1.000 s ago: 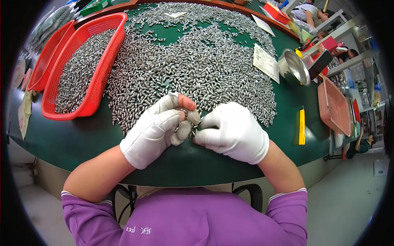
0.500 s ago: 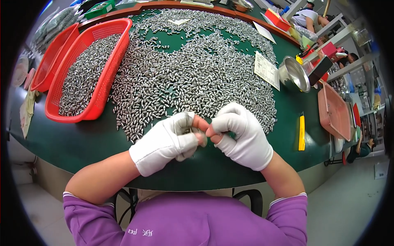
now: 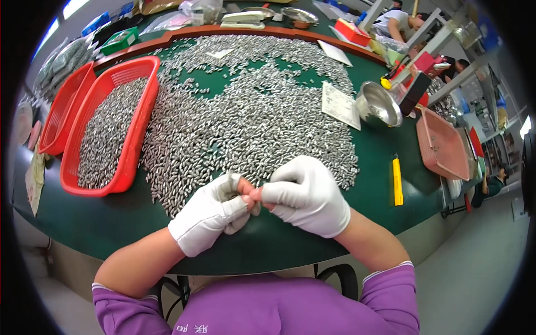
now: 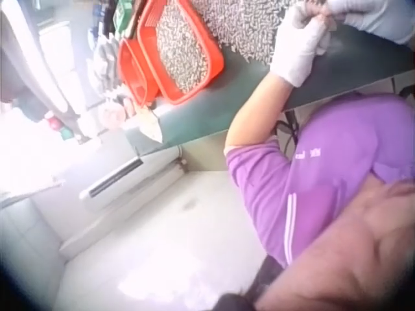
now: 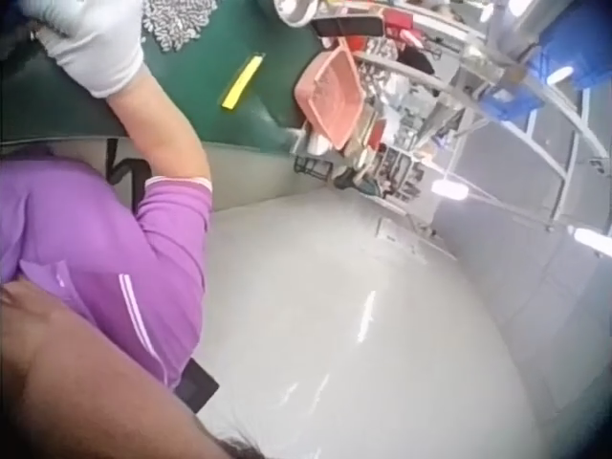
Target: Inspecting and sorting small metal components on an industrial workbench.
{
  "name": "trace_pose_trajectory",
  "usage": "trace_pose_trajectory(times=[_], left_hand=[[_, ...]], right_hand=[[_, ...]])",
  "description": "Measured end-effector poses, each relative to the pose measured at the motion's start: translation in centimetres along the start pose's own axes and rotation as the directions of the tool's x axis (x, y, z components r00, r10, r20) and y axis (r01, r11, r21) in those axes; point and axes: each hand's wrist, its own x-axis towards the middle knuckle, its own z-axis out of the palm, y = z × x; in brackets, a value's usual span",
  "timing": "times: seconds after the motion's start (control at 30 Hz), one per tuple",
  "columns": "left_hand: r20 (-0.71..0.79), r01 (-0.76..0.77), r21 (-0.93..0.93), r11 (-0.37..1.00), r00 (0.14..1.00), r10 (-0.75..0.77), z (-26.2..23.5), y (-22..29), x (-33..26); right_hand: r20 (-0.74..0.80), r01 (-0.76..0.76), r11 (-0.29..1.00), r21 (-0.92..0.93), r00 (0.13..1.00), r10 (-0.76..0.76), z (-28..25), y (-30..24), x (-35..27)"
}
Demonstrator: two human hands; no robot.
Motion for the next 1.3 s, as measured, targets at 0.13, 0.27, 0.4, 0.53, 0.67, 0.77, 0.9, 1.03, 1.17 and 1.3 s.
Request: trace_pose_trajectory(times=[0.13, 0.27, 0.4, 0.53, 0.67, 0.77, 0.9, 1.03, 1.17, 1.3], left_hand=[[0.011, -0.016, -0.09, 0.996, 1.0, 0.017, -0.5, -0.4, 0.0], [0.015, -0.043, -0.1, 0.994, 0.999, 0.045, -0.7, -0.5, -0.2], [0.042, -0.073, -0.108, 0.991, 0.996, 0.078, -0.9, -0.6, -0.1], [0.028, -0.073, -0.103, 0.992, 0.997, 0.077, -0.6, -0.6, 0.0], [0.032, -0.078, -0.099, 0.992, 0.996, 0.081, -0.1, -0.4, -0.1], [0.041, -0.09, -0.077, 0.993, 0.995, 0.093, -0.3, -0.1, -0.1], [-0.021, -0.173, -0.105, 0.979, 0.985, 0.172, -0.5, 0.8, 0.0], [-0.191, -0.4, -0.088, 0.912, 0.905, 0.379, -1.8, 2.9, 0.1], [-0.413, -0.623, 0.294, 0.725, 0.601, 0.684, -5.7, 7.9, -2.1], [-0.353, -0.026, 0.925, 0.379, 0.313, 0.882, -14.4, 11.4, -4.9]], right_hand=[[-0.034, 0.043, 0.999, 0.007, 0.999, -0.043, -0.1, 0.1, 0.2], [-0.086, 0.102, 0.995, -0.019, 0.991, -0.103, 0.1, 0.3, 0.3], [-0.076, 0.103, 0.994, -0.034, 0.991, -0.106, 0.1, 0.3, 0.2], [-0.104, 0.097, 0.993, -0.065, 0.989, -0.103, -0.2, 0.2, 0.0], [-0.12, 0.079, 0.993, -0.088, 0.989, -0.09, 0.0, 0.2, -0.3], [-0.134, 0.065, 0.988, -0.138, 0.987, -0.084, -0.4, 0.4, -0.4], [-0.215, 0.04, 0.979, -0.2, 0.973, -0.084, -0.4, 0.9, -0.4], [-0.286, 0.047, 0.956, -0.288, 0.949, -0.133, -1.3, 0.8, -0.7], [-0.334, -0.028, 0.938, -0.344, 0.938, -0.095, -3.3, 0.5, -0.9], [-0.352, -0.297, 0.694, -0.656, 0.934, 0.067, -7.9, -3.1, -3.8]])
